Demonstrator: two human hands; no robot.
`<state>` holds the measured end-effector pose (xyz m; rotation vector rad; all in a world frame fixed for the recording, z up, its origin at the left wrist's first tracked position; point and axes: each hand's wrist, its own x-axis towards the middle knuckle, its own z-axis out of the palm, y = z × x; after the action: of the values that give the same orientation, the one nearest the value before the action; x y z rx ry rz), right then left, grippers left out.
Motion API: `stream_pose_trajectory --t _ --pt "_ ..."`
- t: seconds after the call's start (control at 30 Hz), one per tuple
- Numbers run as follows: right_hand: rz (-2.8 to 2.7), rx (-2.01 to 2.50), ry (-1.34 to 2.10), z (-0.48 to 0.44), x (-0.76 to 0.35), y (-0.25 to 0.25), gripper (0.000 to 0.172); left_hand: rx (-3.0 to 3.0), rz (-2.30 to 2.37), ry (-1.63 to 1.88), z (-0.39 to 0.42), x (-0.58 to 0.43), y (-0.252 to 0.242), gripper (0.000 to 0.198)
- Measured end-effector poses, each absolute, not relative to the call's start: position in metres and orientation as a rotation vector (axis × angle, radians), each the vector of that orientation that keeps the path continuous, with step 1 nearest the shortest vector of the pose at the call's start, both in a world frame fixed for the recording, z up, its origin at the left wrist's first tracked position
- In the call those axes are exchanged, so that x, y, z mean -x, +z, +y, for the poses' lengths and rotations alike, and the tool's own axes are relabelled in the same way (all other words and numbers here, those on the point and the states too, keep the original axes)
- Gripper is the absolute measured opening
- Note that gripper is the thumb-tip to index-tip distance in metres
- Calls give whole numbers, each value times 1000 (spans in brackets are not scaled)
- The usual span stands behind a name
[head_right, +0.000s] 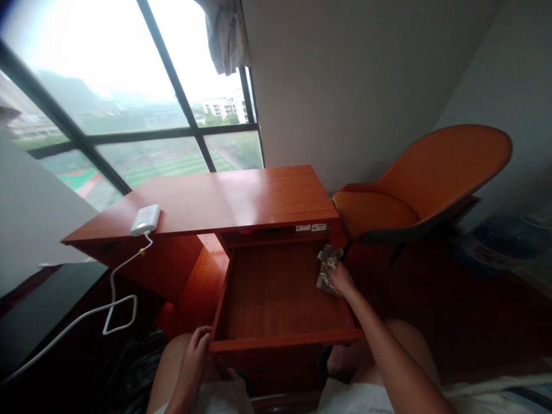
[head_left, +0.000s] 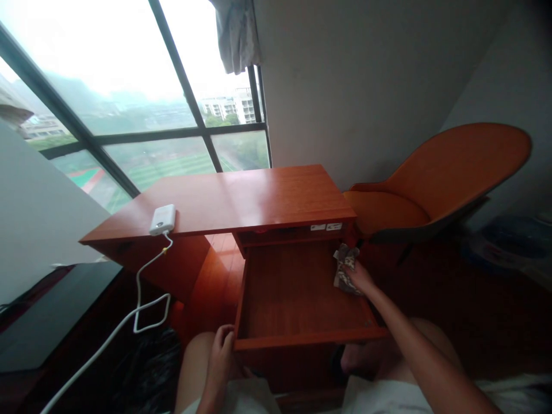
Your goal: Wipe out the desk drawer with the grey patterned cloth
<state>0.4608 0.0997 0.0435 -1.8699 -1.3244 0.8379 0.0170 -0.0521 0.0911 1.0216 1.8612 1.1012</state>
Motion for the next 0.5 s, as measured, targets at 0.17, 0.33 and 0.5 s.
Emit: stream_pose_trajectory --t 0.17,0.33,0.5 --pt "-1297 1848 911 58 -465 40 49 -1025 1864 1111 -51 -19 97 37" --pt "-1163 1800 1006 20 -467 46 52 -1036 1872 1129 -49 -19 98 44" --pt "-577 1607 1349 -4 -475 54 35 -1013 1876 1102 -46 -18 95 43"
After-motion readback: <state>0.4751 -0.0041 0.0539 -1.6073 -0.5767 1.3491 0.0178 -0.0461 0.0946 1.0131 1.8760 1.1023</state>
